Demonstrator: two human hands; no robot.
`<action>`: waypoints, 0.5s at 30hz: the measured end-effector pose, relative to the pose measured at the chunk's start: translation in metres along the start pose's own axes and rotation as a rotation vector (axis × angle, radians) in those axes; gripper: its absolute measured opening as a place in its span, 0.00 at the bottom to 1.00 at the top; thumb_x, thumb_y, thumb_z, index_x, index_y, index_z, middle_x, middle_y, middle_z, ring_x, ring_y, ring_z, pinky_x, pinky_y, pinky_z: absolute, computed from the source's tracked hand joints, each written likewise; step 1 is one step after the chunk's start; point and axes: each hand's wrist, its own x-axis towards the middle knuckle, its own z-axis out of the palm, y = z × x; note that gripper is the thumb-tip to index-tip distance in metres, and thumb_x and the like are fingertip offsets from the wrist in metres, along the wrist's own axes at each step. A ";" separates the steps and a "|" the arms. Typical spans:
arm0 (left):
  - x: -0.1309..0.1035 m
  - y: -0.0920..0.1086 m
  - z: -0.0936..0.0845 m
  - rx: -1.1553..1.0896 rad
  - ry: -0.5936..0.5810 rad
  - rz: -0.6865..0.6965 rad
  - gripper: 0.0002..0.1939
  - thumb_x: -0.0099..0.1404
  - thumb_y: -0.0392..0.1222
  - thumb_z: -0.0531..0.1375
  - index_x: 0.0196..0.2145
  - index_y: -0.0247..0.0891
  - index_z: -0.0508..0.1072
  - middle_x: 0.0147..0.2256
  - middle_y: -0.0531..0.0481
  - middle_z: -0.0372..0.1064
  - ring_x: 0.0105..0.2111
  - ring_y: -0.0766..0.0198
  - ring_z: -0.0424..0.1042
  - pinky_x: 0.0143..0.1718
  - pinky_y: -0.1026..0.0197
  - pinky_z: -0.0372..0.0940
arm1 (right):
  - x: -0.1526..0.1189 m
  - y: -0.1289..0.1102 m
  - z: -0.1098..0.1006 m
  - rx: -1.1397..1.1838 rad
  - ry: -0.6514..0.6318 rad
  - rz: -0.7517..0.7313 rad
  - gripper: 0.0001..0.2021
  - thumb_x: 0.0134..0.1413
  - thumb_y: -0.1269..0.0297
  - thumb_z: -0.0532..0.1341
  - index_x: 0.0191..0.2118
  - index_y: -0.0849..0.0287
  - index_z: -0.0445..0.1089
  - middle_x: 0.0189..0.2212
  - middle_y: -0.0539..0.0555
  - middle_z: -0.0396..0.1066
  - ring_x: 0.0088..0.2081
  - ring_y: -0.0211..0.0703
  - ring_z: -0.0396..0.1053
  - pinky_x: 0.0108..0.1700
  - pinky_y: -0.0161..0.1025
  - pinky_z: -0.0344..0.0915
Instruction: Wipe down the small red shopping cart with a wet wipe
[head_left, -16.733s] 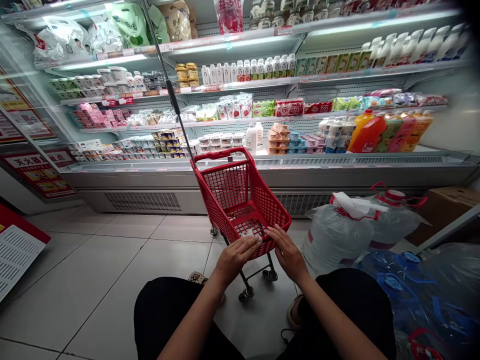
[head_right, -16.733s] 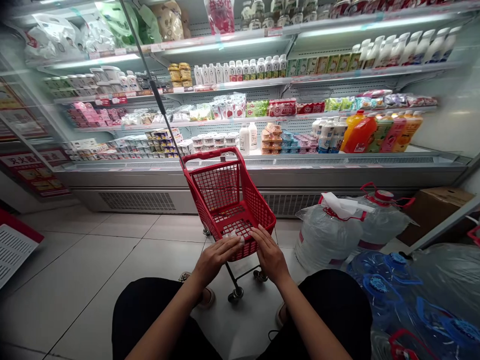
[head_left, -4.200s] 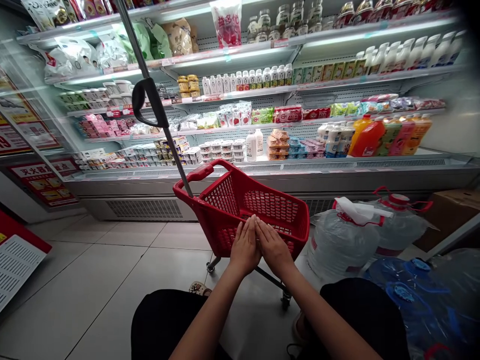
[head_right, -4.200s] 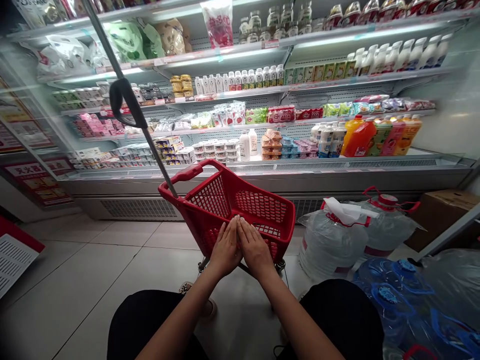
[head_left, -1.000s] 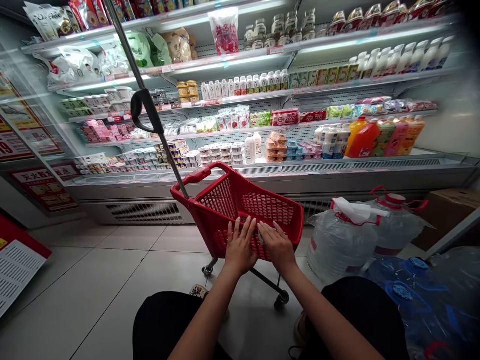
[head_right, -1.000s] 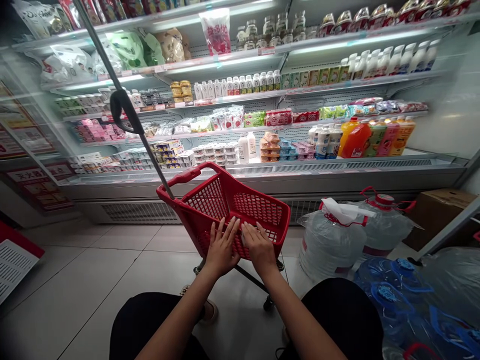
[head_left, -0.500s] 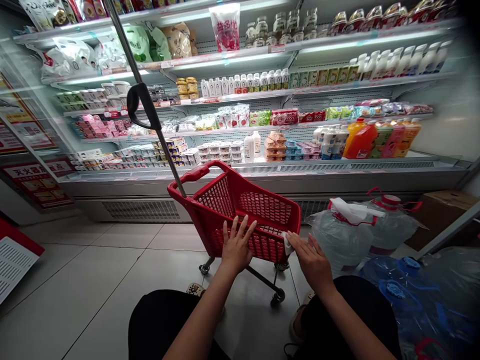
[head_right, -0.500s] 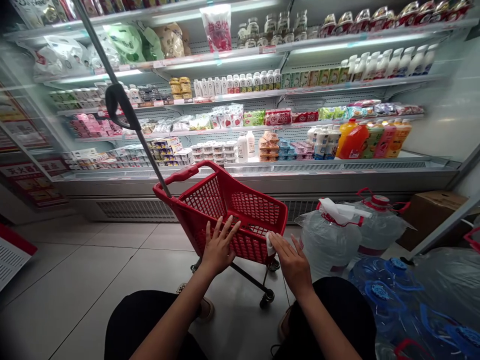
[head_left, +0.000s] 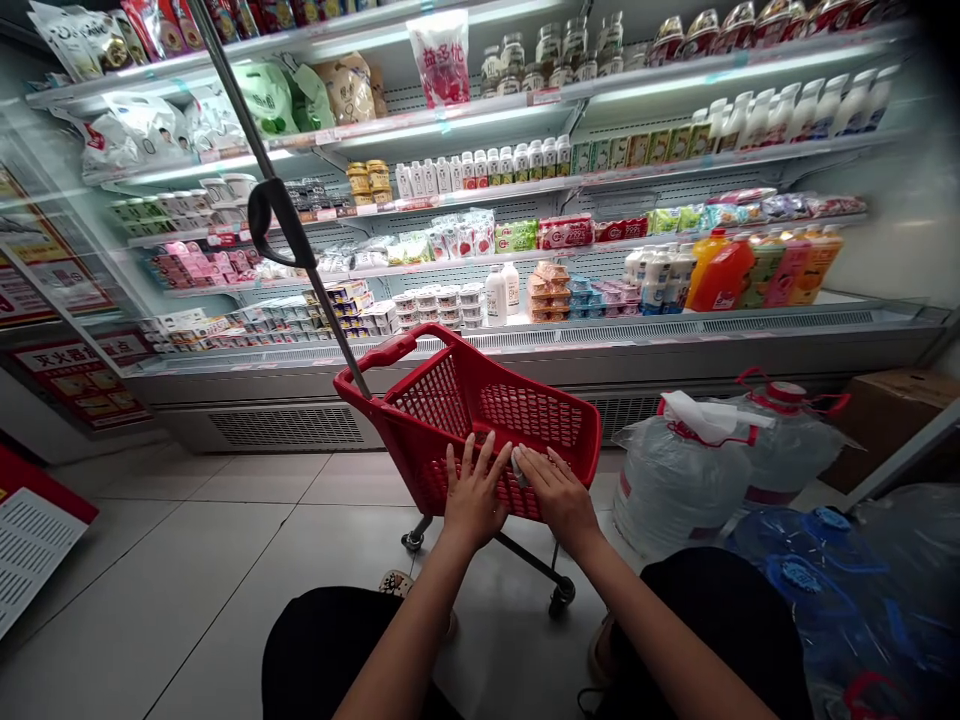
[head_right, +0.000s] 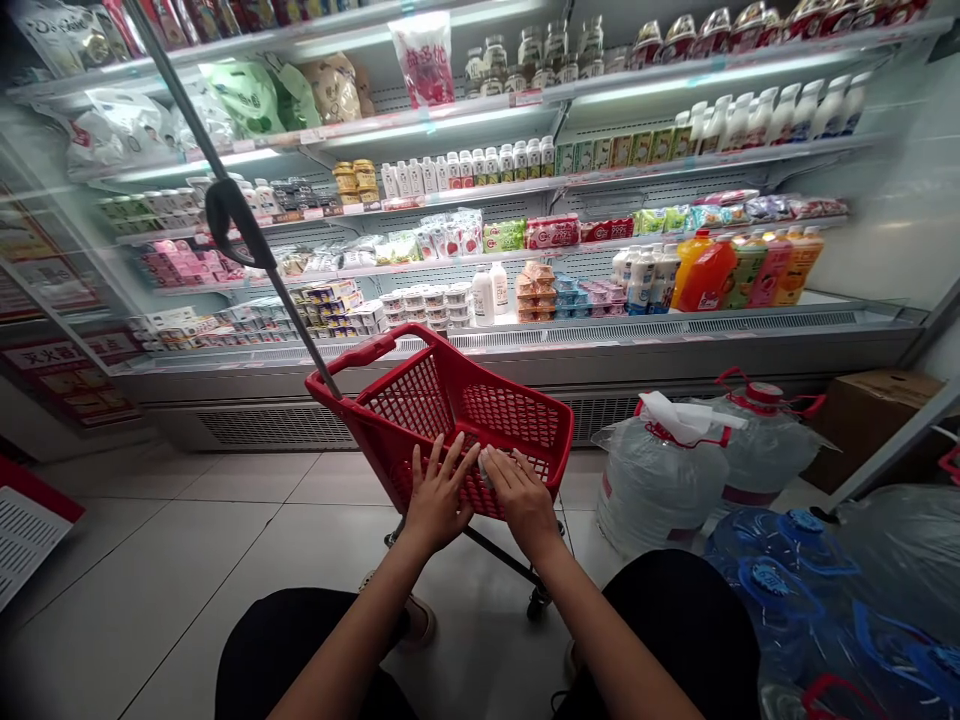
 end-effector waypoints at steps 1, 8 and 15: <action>-0.001 -0.002 -0.001 -0.001 0.006 0.004 0.50 0.61 0.44 0.63 0.75 0.54 0.45 0.76 0.53 0.35 0.75 0.40 0.33 0.71 0.30 0.19 | -0.006 0.004 -0.004 0.001 -0.008 -0.014 0.33 0.67 0.79 0.48 0.75 0.61 0.49 0.70 0.58 0.61 0.66 0.46 0.65 0.72 0.52 0.58; -0.007 -0.008 -0.002 -0.041 0.031 0.023 0.48 0.61 0.42 0.64 0.74 0.53 0.50 0.76 0.52 0.35 0.75 0.40 0.32 0.71 0.30 0.19 | -0.073 0.051 -0.024 -0.010 -0.025 0.022 0.36 0.67 0.80 0.45 0.77 0.52 0.42 0.70 0.53 0.60 0.69 0.47 0.60 0.73 0.55 0.56; -0.006 -0.005 0.001 -0.078 0.047 0.020 0.49 0.58 0.41 0.65 0.74 0.49 0.52 0.76 0.49 0.35 0.75 0.38 0.31 0.71 0.29 0.20 | -0.080 0.060 -0.023 0.084 -0.038 0.131 0.35 0.68 0.77 0.44 0.77 0.50 0.42 0.72 0.52 0.56 0.73 0.49 0.52 0.72 0.57 0.56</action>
